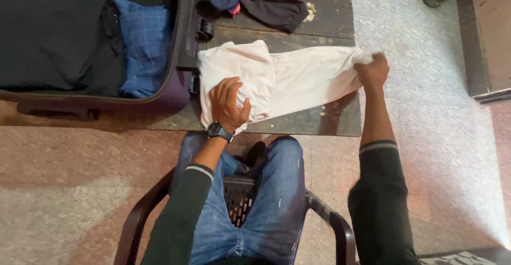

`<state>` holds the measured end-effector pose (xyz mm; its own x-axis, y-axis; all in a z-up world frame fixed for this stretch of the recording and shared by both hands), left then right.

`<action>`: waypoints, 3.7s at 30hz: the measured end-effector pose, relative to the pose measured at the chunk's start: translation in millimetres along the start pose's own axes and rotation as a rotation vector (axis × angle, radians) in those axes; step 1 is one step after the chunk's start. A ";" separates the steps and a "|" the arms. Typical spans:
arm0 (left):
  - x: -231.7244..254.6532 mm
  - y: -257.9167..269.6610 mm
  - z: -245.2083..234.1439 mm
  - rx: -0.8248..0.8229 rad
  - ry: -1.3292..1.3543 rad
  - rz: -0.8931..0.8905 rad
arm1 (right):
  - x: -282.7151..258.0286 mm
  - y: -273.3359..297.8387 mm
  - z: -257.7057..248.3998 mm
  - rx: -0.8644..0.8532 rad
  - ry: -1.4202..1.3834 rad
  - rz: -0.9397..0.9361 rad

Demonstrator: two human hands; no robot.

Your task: The person picks up a dark pair of pants and a white t-shirt, folding each one by hand on a wooden surface before placing them into a suitcase.

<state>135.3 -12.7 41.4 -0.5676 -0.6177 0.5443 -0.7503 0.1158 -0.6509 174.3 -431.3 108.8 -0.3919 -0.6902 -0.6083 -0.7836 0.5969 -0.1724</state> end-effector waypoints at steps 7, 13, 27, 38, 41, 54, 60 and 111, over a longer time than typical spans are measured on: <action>0.9 -3.8 -4.9 0.023 0.043 0.001 | -38.8 109.3 134.4 -0.402 -0.090 -0.617; 0.1 -0.8 -5.2 0.026 0.067 -0.001 | -61.2 91.6 78.1 0.059 0.037 -0.532; 34.6 12.3 -34.2 0.052 0.204 -0.120 | 2.0 47.9 52.5 -0.475 -0.426 0.332; 15.4 11.3 -99.1 0.274 0.242 -0.325 | -196.9 201.1 199.9 -0.447 -0.350 -0.587; 5.9 16.8 -116.3 0.220 0.212 -0.311 | -200.3 242.6 210.1 -0.541 -0.354 -0.615; 45.3 -49.4 66.9 -0.308 0.053 0.127 | -147.9 278.8 189.1 -0.215 0.247 -1.051; -66.7 -103.2 138.8 -0.549 -0.376 -0.058 | -139.7 279.2 180.9 -0.218 0.178 -0.848; -31.5 -67.3 112.1 -0.643 -0.325 0.050 | -91.1 252.8 177.0 -0.144 0.178 -0.656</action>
<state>241.6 -88.3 8.7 -0.5521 -0.7880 0.2723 -0.8338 0.5231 -0.1765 97.2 -145.2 -16.6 0.1213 -0.9540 -0.2743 -0.9368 -0.0186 -0.3494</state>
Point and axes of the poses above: each hand's wrist, its own y-axis away from the middle knuckle, its own z-axis out of the palm, x = y × z, the point moved 9 cm from there along -y, towards the middle knuckle, and after that the axes turned 1 degree about -z, right-handed, at the moved point
